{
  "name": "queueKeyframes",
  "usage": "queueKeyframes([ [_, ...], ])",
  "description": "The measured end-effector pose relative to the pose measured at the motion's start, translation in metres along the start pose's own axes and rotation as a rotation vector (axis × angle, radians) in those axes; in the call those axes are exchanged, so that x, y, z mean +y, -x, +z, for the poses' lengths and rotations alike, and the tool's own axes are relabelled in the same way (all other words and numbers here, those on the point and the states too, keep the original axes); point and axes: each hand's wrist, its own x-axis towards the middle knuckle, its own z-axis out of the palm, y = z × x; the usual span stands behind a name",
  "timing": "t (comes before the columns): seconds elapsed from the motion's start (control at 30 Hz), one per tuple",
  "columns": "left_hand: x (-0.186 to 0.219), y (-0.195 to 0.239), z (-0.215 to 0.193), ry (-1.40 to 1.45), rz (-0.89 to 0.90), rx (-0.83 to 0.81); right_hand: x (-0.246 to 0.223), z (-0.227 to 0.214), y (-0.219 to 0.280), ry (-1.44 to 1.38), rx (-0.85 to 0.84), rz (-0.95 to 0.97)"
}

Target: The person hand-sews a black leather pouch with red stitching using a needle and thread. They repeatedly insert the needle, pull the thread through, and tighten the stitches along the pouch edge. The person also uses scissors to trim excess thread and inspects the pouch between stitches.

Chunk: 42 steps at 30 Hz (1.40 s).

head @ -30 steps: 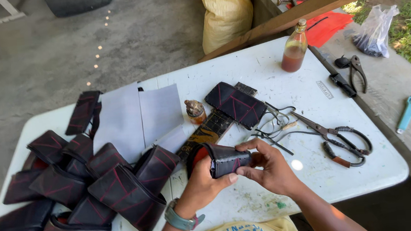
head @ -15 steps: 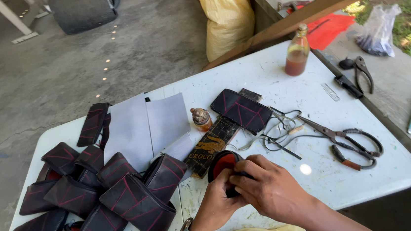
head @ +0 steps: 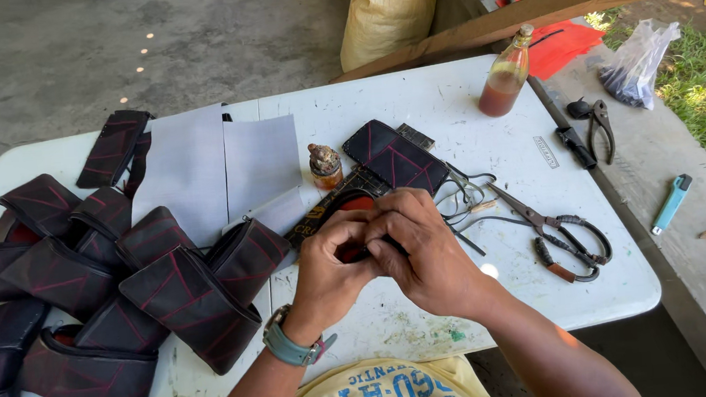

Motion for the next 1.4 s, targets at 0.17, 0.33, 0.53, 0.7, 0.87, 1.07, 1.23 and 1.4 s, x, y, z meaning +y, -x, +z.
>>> queueKeyframes([
  [0.17, -0.023, -0.007, -0.013, -0.078, -0.159, -0.117, -0.002, -0.002, -0.011, 0.104, -0.048, -0.071],
  [0.33, -0.044, 0.01, -0.012, 0.079, -0.167, -0.256, 0.005, -0.001, -0.006, 0.054, -0.211, -0.077],
  [0.53, -0.014, 0.013, -0.046, 0.333, -0.256, -0.064, 0.069, -0.047, 0.006, -0.062, 0.131, 0.18],
  [0.7, -0.013, 0.028, -0.078, 0.435, -0.292, 0.136, 0.13, -0.03, 0.038, 0.193, -0.115, 0.533],
  [0.87, -0.033, 0.035, -0.075, 0.578, -0.273, 0.197, 0.15, 0.004, 0.047, 0.378, -0.211, 0.581],
  [1.07, -0.029, 0.025, -0.079, 1.132, -0.066, 0.297, 0.134, 0.041, 0.033, 0.229, -0.332, 0.153],
  [1.23, -0.024, 0.023, -0.092, 1.24, -0.027, 0.37, 0.133, 0.056, 0.04, -0.394, -0.372, 0.344],
  [1.4, -0.015, 0.033, -0.122, 1.219, 0.031, 0.444, 0.181, 0.005, 0.075, -0.592, -0.075, 0.67],
])
